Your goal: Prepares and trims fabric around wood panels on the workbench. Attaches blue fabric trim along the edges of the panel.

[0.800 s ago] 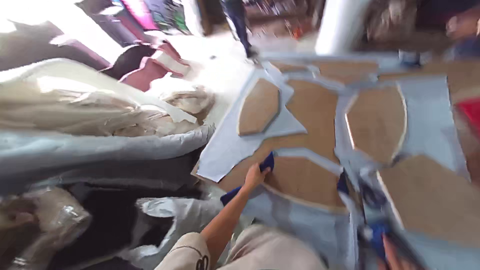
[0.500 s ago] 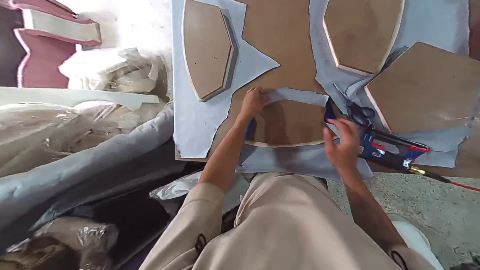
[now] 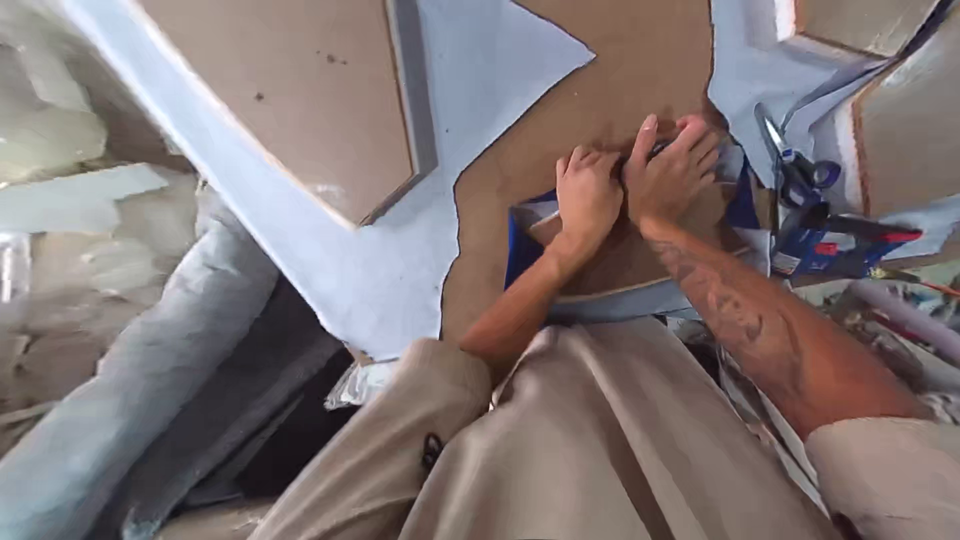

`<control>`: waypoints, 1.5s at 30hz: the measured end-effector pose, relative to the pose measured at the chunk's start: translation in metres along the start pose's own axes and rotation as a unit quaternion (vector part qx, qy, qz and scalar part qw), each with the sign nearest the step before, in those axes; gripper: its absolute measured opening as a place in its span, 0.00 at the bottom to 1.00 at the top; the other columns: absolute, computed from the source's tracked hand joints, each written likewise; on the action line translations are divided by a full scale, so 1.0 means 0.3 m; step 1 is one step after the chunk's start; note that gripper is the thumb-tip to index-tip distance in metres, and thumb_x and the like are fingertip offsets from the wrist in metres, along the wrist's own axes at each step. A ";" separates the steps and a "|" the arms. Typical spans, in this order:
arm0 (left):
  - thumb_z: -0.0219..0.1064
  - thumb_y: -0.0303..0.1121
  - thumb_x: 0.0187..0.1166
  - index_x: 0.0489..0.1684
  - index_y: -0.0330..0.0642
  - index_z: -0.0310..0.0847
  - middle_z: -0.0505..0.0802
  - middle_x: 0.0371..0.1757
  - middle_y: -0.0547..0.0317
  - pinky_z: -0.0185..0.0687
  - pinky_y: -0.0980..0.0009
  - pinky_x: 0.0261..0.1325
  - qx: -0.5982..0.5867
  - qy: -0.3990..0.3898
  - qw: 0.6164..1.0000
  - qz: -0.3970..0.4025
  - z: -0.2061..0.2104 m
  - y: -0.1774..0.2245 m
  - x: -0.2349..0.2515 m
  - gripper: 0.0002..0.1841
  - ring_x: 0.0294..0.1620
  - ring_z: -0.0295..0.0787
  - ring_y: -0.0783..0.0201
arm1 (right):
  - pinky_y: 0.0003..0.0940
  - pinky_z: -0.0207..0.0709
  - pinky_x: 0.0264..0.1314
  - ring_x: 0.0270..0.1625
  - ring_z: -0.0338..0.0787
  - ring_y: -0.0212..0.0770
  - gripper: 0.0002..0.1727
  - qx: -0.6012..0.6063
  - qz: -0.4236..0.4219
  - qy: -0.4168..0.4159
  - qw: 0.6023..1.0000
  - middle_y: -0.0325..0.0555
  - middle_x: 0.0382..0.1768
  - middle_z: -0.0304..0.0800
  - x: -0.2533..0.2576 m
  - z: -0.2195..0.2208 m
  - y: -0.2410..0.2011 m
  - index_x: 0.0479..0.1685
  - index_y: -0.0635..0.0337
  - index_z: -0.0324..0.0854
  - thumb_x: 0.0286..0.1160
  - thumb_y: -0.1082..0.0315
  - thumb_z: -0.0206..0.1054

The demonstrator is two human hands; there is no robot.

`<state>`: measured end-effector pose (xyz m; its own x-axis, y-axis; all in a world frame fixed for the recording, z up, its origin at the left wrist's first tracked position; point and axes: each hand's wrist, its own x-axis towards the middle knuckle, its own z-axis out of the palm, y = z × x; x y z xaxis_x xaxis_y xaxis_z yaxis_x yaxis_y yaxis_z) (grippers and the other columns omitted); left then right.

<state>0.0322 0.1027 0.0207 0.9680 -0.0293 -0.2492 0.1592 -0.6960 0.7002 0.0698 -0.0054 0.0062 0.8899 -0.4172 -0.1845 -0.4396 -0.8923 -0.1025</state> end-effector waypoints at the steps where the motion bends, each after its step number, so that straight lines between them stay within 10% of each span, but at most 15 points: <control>1: 0.62 0.26 0.80 0.56 0.46 0.92 0.95 0.59 0.57 0.72 0.49 0.77 0.007 0.047 0.999 0.003 0.051 -0.015 0.013 0.14 0.68 0.86 0.54 | 0.63 0.73 0.62 0.71 0.79 0.61 0.37 -0.008 -0.005 0.003 1.000 0.58 0.67 0.81 0.024 0.012 -0.008 0.75 0.55 0.72 0.86 0.34 0.43; 6: 0.61 0.23 0.74 0.54 0.46 0.94 0.96 0.55 0.59 0.70 0.52 0.78 -0.012 0.134 0.990 -0.027 0.138 -0.051 0.055 0.17 0.63 0.88 0.56 | 0.55 0.69 0.62 0.64 0.79 0.57 0.27 -0.003 -0.116 0.089 0.989 0.55 0.58 0.81 0.108 0.117 -0.041 0.51 0.51 0.81 0.87 0.43 0.43; 17: 0.65 0.17 0.72 0.37 0.39 0.95 0.98 0.40 0.54 0.73 0.52 0.83 -0.101 0.200 0.969 0.108 0.161 -0.059 -0.020 0.11 0.56 0.95 0.54 | 0.52 0.72 0.60 0.56 0.81 0.45 0.26 0.352 -0.146 0.069 0.922 0.47 0.50 0.83 0.084 0.070 0.038 0.65 0.57 0.77 0.92 0.52 0.39; 22: 0.60 0.15 0.75 0.50 0.34 0.92 0.96 0.52 0.48 0.67 0.51 0.86 0.059 0.142 0.975 0.162 0.189 -0.034 -0.120 0.15 0.63 0.91 0.50 | 0.40 0.79 0.52 0.45 0.83 0.41 0.19 0.536 -0.223 0.142 0.802 0.47 0.38 0.83 0.139 0.135 0.056 0.52 0.68 0.79 0.89 0.62 0.48; 26: 0.56 0.24 0.80 0.72 0.34 0.81 0.87 0.74 0.44 0.61 0.55 0.90 0.166 0.119 0.974 0.095 0.268 0.043 -0.250 0.22 0.82 0.76 0.47 | 0.35 0.84 0.44 0.45 0.87 0.39 0.17 0.635 -0.236 0.006 0.735 0.52 0.44 0.86 0.120 0.051 0.159 0.59 0.75 0.76 0.87 0.67 0.56; 30: 0.58 0.32 0.85 0.73 0.39 0.82 0.86 0.76 0.48 0.62 0.56 0.90 0.216 0.188 0.951 0.115 0.318 0.025 -0.250 0.20 0.83 0.76 0.52 | 0.41 0.80 0.75 0.73 0.83 0.46 0.27 0.402 -0.311 -0.025 0.861 0.60 0.70 0.80 0.059 -0.304 0.721 0.77 0.74 0.66 0.87 0.63 0.60; 35: 0.55 0.37 0.88 0.75 0.40 0.81 0.83 0.80 0.53 0.58 0.59 0.93 0.191 0.187 0.960 0.080 0.348 0.055 -0.292 0.21 0.88 0.69 0.58 | 0.79 0.69 0.71 0.76 0.70 0.84 0.44 0.010 -0.253 -0.096 0.963 0.83 0.74 0.69 -0.009 -0.340 1.370 0.85 0.63 0.66 0.57 0.73 0.73; 41: 0.44 0.47 0.93 0.90 0.39 0.62 0.62 0.94 0.52 0.41 0.55 0.98 0.200 0.121 0.971 0.052 0.364 0.071 -0.325 0.31 0.97 0.45 0.57 | 0.77 0.76 0.63 0.68 0.79 0.81 0.48 -0.122 -0.245 -0.138 0.952 0.79 0.66 0.79 0.110 -0.288 1.352 0.83 0.57 0.70 0.53 0.57 0.84; 45: 0.40 0.43 0.95 0.89 0.39 0.64 0.63 0.94 0.52 0.42 0.57 0.97 0.156 0.132 0.977 0.067 0.373 0.045 -0.323 0.29 0.97 0.48 0.56 | 0.76 0.78 0.50 0.49 0.90 0.72 0.27 -0.117 -0.167 -0.208 0.957 0.71 0.44 0.90 0.079 -0.494 1.183 0.65 0.65 0.82 0.68 0.58 0.71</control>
<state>-0.0812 0.0158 -0.0206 0.9989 0.0228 0.0406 0.0013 -0.8848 0.4660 -0.0470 -0.3576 0.1105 0.8294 -0.0412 -0.5572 -0.0565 -0.9983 -0.0104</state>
